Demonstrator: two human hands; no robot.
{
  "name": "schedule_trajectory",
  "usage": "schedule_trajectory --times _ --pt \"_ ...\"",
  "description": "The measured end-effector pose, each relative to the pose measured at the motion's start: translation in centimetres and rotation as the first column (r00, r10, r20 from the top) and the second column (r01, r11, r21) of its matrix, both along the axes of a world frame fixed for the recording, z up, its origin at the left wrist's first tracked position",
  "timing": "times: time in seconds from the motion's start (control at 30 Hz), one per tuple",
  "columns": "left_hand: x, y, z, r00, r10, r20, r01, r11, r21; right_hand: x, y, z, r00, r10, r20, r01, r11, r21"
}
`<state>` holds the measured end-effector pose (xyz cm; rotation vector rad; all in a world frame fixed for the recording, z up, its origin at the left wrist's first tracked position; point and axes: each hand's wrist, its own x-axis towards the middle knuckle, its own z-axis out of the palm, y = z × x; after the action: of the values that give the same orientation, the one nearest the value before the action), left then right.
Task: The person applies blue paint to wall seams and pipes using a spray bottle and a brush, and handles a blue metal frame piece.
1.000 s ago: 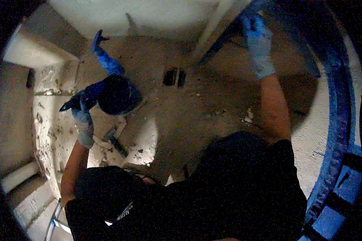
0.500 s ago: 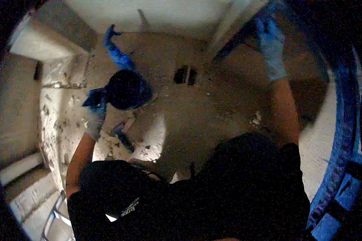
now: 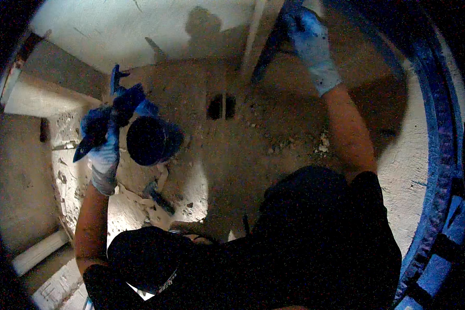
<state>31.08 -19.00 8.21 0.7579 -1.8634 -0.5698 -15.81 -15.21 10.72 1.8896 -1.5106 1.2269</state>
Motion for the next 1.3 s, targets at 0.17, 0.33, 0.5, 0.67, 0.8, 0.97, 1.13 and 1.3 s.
schedule_trajectory --times 0.17,0.33,0.5,0.67,0.8,0.97,1.13,1.3 --pt "-8.3 -2.6 4.6 0.978 -0.188 0.089 0.202 0.960 -0.195 1.7 -0.3 0.6 0.995 -0.051 0.084 0.045 0.997 0.065" --pt "-17.7 -2.5 5.4 0.975 -0.209 -0.078 0.185 0.953 -0.240 0.6 -0.6 -0.4 0.996 -0.047 0.079 0.047 0.999 0.005" --pt "-23.3 -0.2 4.8 0.924 -0.187 -0.334 0.152 0.980 -0.128 1.9 -0.2 0.6 0.993 -0.019 0.117 0.015 0.999 0.037" --pt "-27.7 0.0 5.3 0.820 -0.236 -0.522 0.146 0.967 -0.208 1.6 -0.3 0.6 0.998 -0.033 0.053 0.035 0.999 -0.037" --pt "-29.5 -0.4 6.3 0.841 -0.224 -0.493 0.001 0.911 -0.414 1.5 -0.4 0.4 0.997 -0.037 0.066 0.038 0.999 -0.016" --pt "-31.5 -1.0 6.3 0.857 -0.208 -0.471 -0.054 0.873 -0.485 1.0 -0.5 -0.2 0.991 -0.029 0.134 0.019 0.997 0.072" --pt "-31.2 -2.1 3.6 0.941 -0.109 -0.321 -0.087 0.839 -0.537 2.5 -0.5 0.1 0.910 0.089 0.406 -0.136 0.987 0.088" --pt "-30.8 -1.3 -1.6 0.988 -0.068 -0.139 0.009 0.922 -0.387 1.2 -0.6 -0.8 0.942 -0.011 0.334 -0.050 0.984 0.173"
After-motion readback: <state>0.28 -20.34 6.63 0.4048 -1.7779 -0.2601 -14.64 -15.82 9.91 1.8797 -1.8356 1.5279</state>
